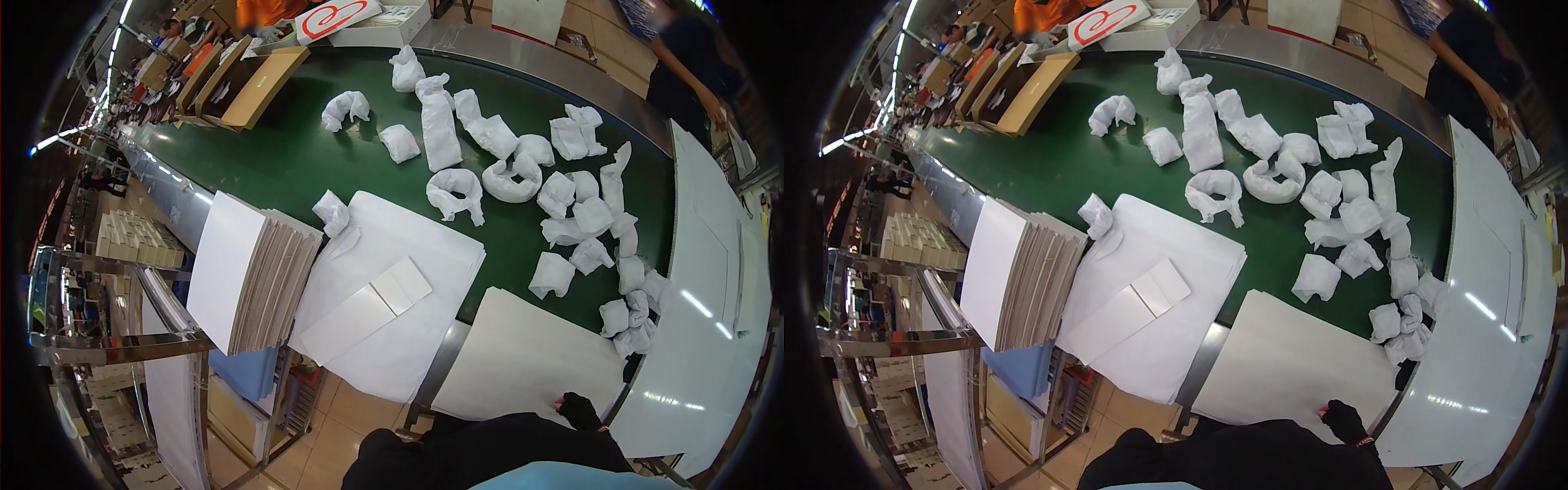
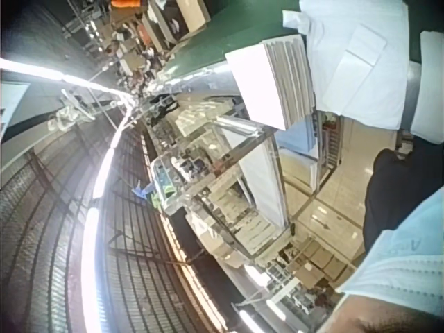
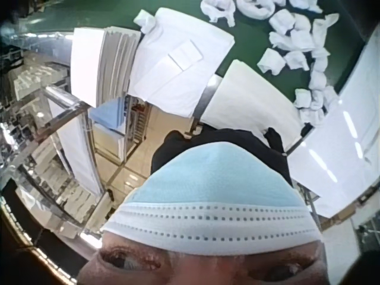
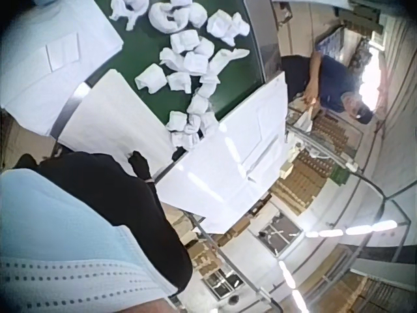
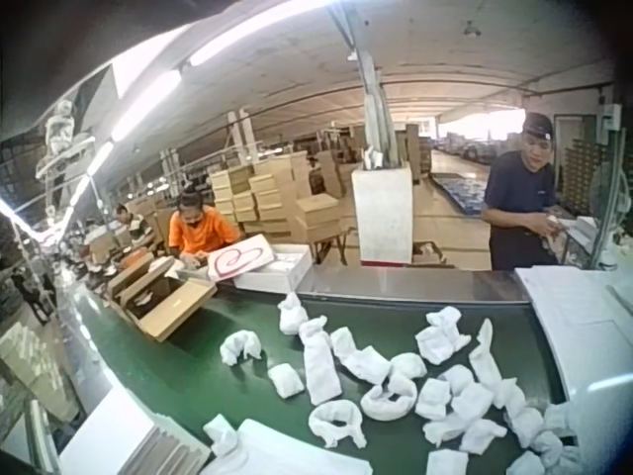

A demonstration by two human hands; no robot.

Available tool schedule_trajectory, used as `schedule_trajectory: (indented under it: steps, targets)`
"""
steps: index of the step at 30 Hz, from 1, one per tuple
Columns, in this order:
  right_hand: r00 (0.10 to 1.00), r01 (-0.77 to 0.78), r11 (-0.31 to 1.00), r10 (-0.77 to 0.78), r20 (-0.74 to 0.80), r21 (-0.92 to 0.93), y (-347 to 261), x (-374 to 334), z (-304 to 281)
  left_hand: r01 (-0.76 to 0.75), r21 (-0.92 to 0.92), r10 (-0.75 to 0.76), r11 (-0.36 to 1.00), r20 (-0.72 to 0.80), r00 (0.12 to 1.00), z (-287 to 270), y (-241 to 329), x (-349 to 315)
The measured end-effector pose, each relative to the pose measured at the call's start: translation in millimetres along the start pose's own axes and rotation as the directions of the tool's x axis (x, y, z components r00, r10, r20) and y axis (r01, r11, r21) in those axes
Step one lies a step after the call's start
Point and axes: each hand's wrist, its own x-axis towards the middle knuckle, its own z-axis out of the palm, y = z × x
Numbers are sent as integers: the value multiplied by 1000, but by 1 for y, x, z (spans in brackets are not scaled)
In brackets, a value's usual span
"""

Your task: The person stands at a green workbench in a warehouse and repeatedly wraps small white items in white paper. They pick up a crumpled item, place it on a sheet of paper, fold the paper around it, and place the wrapped bundle on a growing pile to the right.

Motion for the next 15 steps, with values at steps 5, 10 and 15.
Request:
schedule_trajectory:
  steps: [5,10,15]
  targets:
    - [1000,15,998,-16,6,63,17,1,1,-16,-12,16,1000,-2,1000,5,14,5]
    - [995,-66,981,52,80,184,26,-8,-1,-35,-28,35,999,-20,999,2,18,2]
    - [996,-18,989,5,93,147,27,-18,-5,-72,13,72,997,-56,996,-30,10,8]
